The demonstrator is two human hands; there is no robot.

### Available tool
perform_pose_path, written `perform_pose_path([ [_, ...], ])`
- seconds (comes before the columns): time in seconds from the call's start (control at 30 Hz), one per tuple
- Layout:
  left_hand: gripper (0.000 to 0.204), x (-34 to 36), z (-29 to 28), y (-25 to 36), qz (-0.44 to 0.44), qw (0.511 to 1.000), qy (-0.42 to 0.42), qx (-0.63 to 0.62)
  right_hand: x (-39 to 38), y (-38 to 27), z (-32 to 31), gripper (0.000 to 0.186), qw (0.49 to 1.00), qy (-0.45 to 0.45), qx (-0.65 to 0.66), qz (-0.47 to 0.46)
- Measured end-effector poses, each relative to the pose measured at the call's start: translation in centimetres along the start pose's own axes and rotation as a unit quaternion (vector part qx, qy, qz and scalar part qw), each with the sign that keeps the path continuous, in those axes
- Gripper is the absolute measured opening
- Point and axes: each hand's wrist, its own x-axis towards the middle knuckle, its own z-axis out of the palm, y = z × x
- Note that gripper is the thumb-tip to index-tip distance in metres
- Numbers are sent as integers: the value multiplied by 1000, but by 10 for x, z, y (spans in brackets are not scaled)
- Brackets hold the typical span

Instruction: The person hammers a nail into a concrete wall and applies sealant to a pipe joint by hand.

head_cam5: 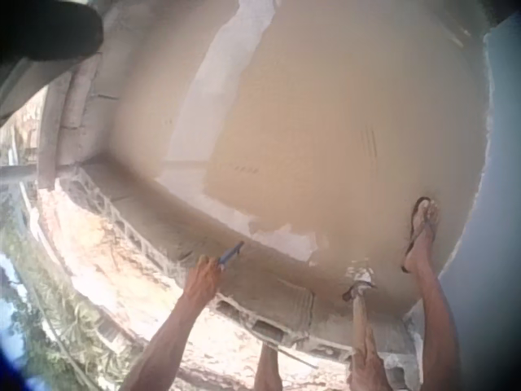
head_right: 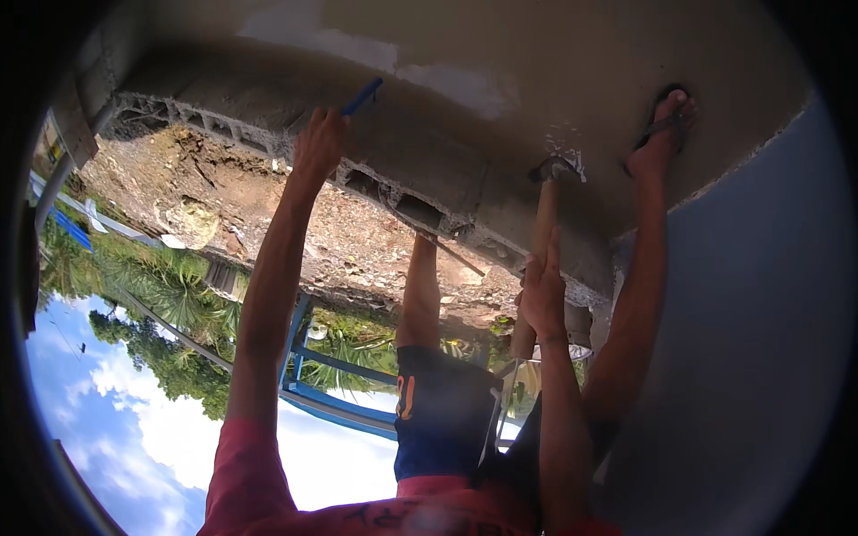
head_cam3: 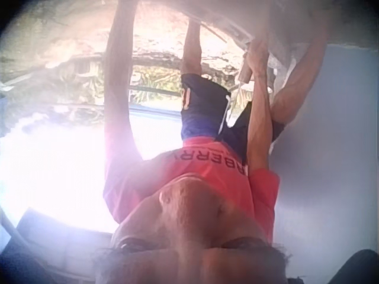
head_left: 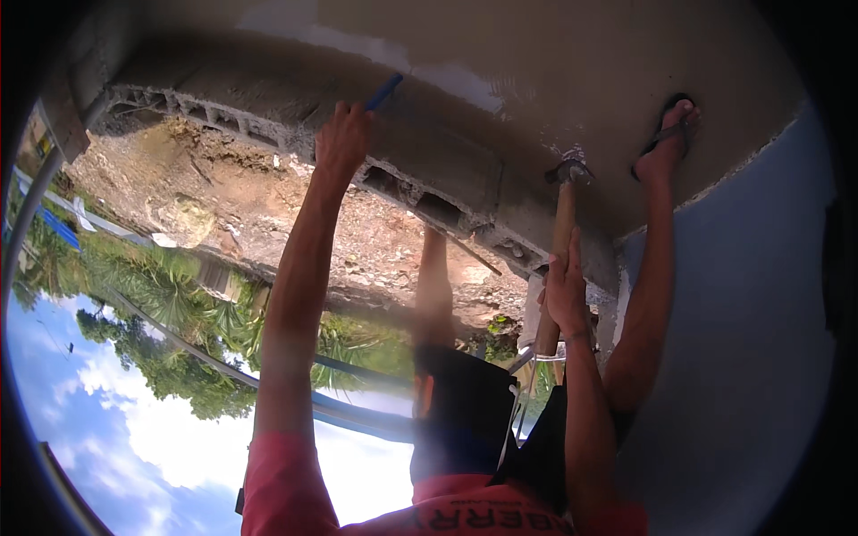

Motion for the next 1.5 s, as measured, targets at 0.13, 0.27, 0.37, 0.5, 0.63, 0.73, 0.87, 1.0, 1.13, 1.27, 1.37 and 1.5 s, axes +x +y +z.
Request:
perform_pose_path([
  [0.13,28,28,-28,-74,-34,998,10,54,0,-3,26,65,999,-7,-25,-20],
  [0.27,29,9,-38,-77,-60,991,104,-57,-8,3,42,66,999,-18,-31,-34],
  [0.37,35,-65,-20,-53,-98,926,152,-332,-25,-3,51,68,998,-25,-59,-24],
  [0.5,36,-212,39,-46,-220,792,-16,-569,-52,-11,63,69,992,14,-120,-25],
  [0.63,34,-331,80,-69,-290,658,-6,-695,-101,-29,74,75,990,71,-120,-18],
  [0.73,32,-375,76,-111,-294,618,-42,-728,-136,-28,78,48,998,58,2,-40],
  [0.87,32,-376,57,-184,-242,721,2,-649,-193,-40,122,25,993,-5,108,-36],
  [1.0,31,-352,1,-242,-175,815,8,-552,-250,-48,171,25,992,-62,91,-56],
  [1.13,30,-308,-50,-267,-145,870,-38,-469,-256,-57,207,24,995,-96,26,-25],
  [1.27,30,-267,-110,-267,-108,846,-105,-512,-245,-83,232,23,991,-124,40,27],
  [1.37,33,-241,-148,-257,-134,820,-155,-534,-203,-107,227,25,987,-145,75,7],
  [1.5,37,-244,-165,-285,-167,836,-152,-501,-225,-189,222,34,990,-124,59,37],
])
